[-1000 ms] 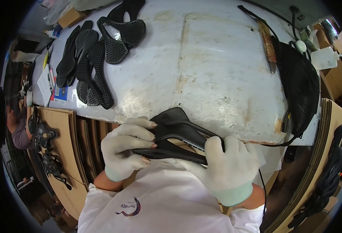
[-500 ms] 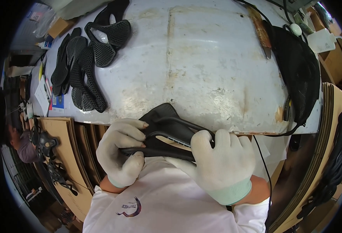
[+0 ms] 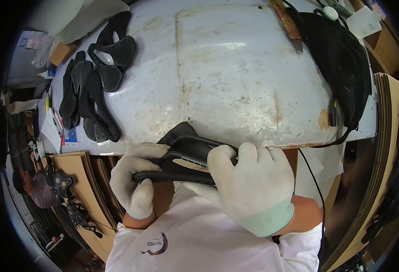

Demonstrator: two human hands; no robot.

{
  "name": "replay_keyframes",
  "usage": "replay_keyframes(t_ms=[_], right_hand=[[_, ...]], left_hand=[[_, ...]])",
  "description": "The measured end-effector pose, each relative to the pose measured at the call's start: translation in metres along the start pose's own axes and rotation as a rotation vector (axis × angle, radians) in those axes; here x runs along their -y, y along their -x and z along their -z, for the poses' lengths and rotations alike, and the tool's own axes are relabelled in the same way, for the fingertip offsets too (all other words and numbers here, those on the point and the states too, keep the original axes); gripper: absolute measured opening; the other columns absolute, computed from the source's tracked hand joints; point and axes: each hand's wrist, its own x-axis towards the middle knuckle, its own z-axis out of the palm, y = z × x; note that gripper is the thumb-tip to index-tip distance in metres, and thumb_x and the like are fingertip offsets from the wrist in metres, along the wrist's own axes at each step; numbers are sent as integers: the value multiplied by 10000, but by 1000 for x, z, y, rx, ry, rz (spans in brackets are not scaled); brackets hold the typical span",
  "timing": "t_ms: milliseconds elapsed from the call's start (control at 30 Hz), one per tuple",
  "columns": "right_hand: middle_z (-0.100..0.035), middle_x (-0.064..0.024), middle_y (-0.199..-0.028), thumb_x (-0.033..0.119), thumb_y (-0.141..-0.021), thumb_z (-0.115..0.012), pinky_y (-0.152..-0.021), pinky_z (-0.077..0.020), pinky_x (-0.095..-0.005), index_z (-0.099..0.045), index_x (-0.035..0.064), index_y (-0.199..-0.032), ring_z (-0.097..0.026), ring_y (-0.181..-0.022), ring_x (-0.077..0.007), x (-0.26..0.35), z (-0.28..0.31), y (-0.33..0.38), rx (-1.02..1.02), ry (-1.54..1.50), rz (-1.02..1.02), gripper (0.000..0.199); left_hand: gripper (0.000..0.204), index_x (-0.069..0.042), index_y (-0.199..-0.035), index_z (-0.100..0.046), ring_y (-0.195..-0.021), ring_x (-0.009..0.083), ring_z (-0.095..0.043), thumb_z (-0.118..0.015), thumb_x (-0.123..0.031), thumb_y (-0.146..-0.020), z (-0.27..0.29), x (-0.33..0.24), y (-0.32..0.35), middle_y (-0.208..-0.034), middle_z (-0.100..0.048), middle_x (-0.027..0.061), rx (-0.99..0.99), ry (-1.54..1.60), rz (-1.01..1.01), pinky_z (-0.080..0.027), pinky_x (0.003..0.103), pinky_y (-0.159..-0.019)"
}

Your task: Inspecting 3D printed bicycle saddle padding and bases before placing them into a heat tunnel.

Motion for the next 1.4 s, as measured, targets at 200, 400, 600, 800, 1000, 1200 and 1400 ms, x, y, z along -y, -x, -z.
replay_keyframes(t_ms=[200, 400, 600, 800, 1000, 1200, 1400], right_hand=[[-416, -30, -690, 684, -682, -811, -526, -378, -373, -553, 121, -804, -475, -543, -213, -5, 2, -8, 40, -9, 34, 632], [-429, -36, -711, 692, -691, -800, -525, -368, -376, -546, 104, -806, -486, -556, -220, 9, -4, -6, -81, 71, -36, 651], [-445, -53, -720, 671, -706, -788, -542, -365, -383, -551, 90, -846, -480, -560, -220, 11, 0, -11, -25, 34, -8, 642], [-461, -56, -719, 605, -721, -795, -537, -355, -383, -569, 86, -856, -485, -568, -226, 8, 8, -10, 19, 32, 36, 582], [-465, -41, -702, 611, -700, -816, -524, -367, -377, -576, 112, -833, -495, -567, -211, 5, 12, -14, 23, 39, 39, 569], [-539, -49, -712, 719, -696, -802, -530, -450, -355, -622, 130, -805, -588, -579, -234, -8, 7, -16, 38, -77, 39, 626], [-567, -41, -702, 731, -752, -750, -524, -452, -356, -627, 121, -813, -582, -549, -238, -3, 9, -17, 35, 33, 23, 625]], left_hand=[[455, 20, -985, -709, -942, 317, -776, -968, -218, -696, 15, 5, -14, -1170, -752, 281, 231, -12, -7, -604, 350, -788], [394, 24, -892, -715, -843, 284, -805, -965, -231, -724, 3, 15, -12, -1026, -791, 243, 27, 51, 16, -623, 324, -742], [499, 49, -878, -604, -817, 293, -777, -985, -236, -729, 3, 1, -15, -966, -759, 325, -69, 70, 113, -628, 358, -749], [521, 8, -781, -610, -773, 242, -782, -1030, -242, -599, 7, -10, -20, -930, -786, 252, 130, -228, 44, -610, 300, -710], [520, 29, -846, -610, -837, 268, -787, -1021, -217, -643, 6, -12, -18, -977, -771, 296, 136, -234, 12, -628, 333, -752], [338, 66, -848, -768, -935, 271, -792, -963, -155, -682, 10, -8, -28, -1117, -779, 231, 213, -6, 228, -598, 295, -809], [403, 76, -919, -724, -890, 234, -796, -974, -155, -702, -1, 1, -16, -1100, -788, 213, 71, -108, 90, -600, 276, -779]])
